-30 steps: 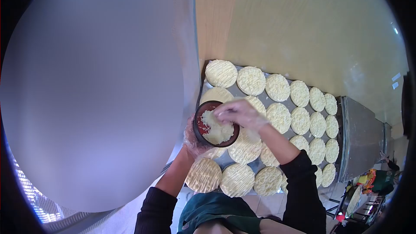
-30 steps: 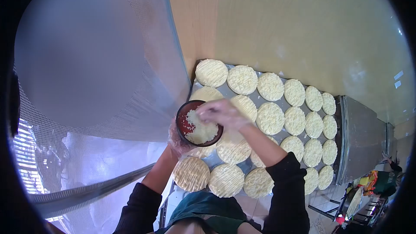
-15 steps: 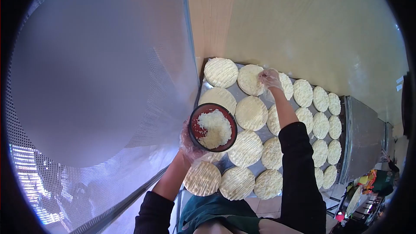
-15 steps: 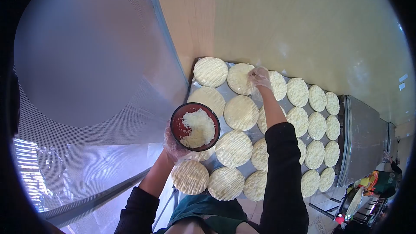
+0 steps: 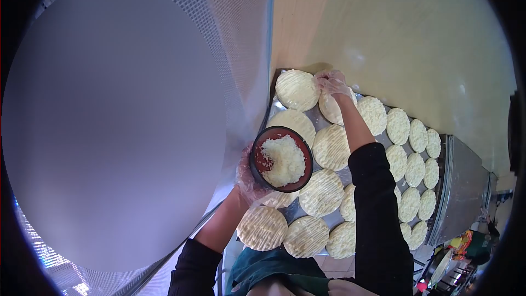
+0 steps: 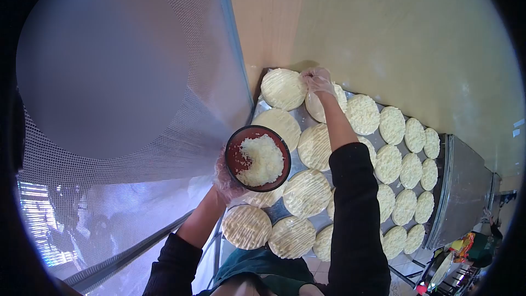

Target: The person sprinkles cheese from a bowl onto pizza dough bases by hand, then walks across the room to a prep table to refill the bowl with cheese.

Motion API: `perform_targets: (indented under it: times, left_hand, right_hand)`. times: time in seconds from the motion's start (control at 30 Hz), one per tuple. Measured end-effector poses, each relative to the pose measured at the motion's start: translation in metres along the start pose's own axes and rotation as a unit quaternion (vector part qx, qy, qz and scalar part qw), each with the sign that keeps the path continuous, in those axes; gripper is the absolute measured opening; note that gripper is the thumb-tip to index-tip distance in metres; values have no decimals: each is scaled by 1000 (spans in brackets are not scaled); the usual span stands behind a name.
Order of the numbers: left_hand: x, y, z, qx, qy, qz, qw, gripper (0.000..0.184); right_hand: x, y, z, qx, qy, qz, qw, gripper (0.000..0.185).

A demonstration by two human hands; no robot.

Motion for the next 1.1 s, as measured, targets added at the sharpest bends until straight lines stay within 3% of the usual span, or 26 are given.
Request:
perform_targets:
  times: [0.07,0.1,0.17,0.2,0.27,0.3,0.37,0.4,0.43,0.47,0.53,0.6,0.67,0.7,0.77,0.83,0.93,1.0,1.1]
  left_hand:
    - [0,0,1,10,-13,21,1000,71]
    - [-1,0,0,10,-11,23,1000,71]
    - [-3,-2,0,-8,-3,-14,1000,74]
    - [-3,-3,0,-8,-1,-13,1000,74]
    - [-3,-5,0,-14,-1,-19,1000,74]
    - [-5,-7,-2,-16,-1,-16,1000,74]
    - [-6,-8,-3,3,-6,-14,1000,73]
    - [-8,-7,-4,2,-4,-13,1000,73]
    - [-7,-6,-3,-9,-6,-20,1000,73]
    - [-8,-6,-2,-19,-9,-27,999,72]
    - [-8,-1,-2,-17,-2,-27,1000,72]
    - [-8,2,-4,-13,3,-28,1000,72]
    - [-5,3,-3,6,-12,-28,1000,70]
    - [-4,3,-1,3,-11,-30,999,70]
    - [2,-2,-1,-91,-31,-17,995,66]
    - [4,-3,2,-130,-19,-8,991,67]
    - [2,-8,2,-71,-9,-33,997,70]
    - [2,-4,3,-41,-32,-41,998,71]
    - [2,10,4,-31,-35,-81,996,69]
  right_hand:
    - [2,4,-13,-25,-90,199,976,13]
    - [4,9,-16,-22,-90,200,975,13]
    - [19,23,-18,-25,-197,309,930,14]
    - [15,26,-25,-23,-199,309,930,14]
    - [-11,26,-43,11,-76,20,997,13]
    - [-4,29,-38,12,-74,20,997,13]
    - [54,46,-6,6,-192,318,929,13]
    - [77,54,10,8,-192,317,929,13]
    - [92,69,30,112,-115,167,973,18]
    - [110,87,56,211,-32,12,977,23]
    - [150,117,126,336,89,-29,937,27]
    - [167,143,177,499,-109,217,832,30]
    - [144,154,213,460,-239,355,778,26]
    - [124,155,226,461,-241,352,778,26]
    - [109,143,245,363,-383,264,807,26]
    - [110,138,254,339,-387,236,824,24]
    - [109,143,254,366,-350,192,841,29]
    - [122,151,259,427,-307,259,810,27]
    - [123,146,259,416,-321,319,789,25]
Point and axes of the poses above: each hand's wrist, its own z-axis away from the middle knuckle, its own y-axis out of the palm, x = y × z, the point moved 5 cm from there along -z, towards the middle knuckle, and after that the axes turned 10 degrees about -z, right-handed, at the moved point
